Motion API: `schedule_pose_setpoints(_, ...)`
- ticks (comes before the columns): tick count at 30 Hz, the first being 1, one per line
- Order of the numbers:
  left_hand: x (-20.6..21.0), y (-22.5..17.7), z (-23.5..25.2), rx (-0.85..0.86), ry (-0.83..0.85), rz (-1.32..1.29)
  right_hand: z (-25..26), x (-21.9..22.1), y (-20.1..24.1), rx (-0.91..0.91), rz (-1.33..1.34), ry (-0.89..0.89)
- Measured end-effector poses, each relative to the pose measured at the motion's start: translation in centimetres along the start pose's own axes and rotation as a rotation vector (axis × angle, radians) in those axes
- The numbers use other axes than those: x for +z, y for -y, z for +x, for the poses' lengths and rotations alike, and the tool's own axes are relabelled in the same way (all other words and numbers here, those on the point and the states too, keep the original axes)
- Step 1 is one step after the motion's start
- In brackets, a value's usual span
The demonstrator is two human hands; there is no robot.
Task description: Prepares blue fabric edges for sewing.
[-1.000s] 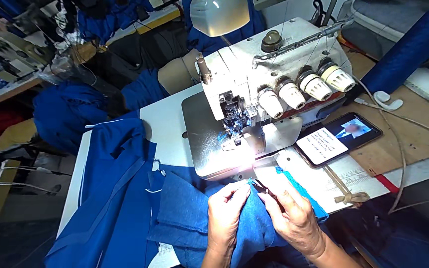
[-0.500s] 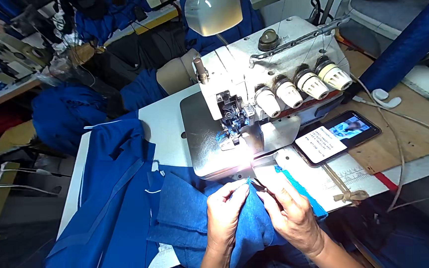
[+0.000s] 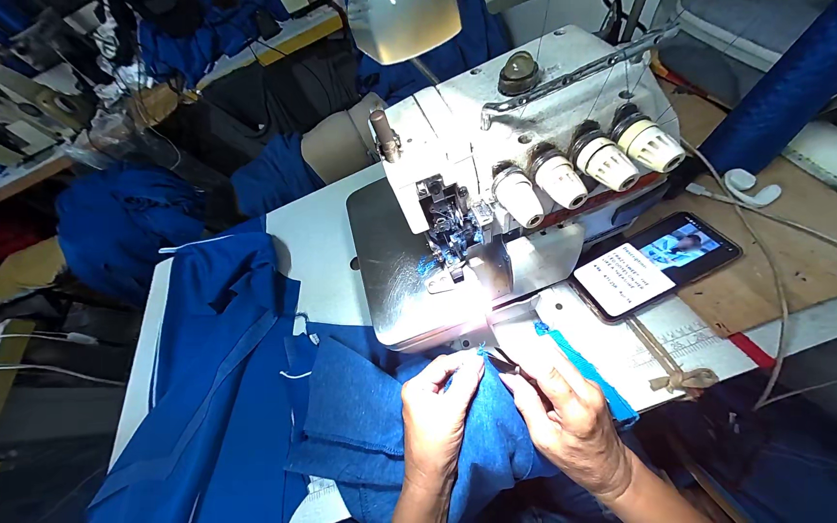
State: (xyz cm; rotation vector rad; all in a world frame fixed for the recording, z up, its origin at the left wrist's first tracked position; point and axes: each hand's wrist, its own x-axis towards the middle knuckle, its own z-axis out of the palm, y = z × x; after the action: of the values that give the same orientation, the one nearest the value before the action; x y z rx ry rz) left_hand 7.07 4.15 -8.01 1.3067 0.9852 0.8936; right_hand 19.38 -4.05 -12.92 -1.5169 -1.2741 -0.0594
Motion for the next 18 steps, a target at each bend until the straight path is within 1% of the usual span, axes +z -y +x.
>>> schedule_pose_setpoints(18, 0.0, 0.25, 0.05, 0.022, 0.003, 0.007, 0.14, 0.09, 0.0, 0.008, 0.007, 0.02)
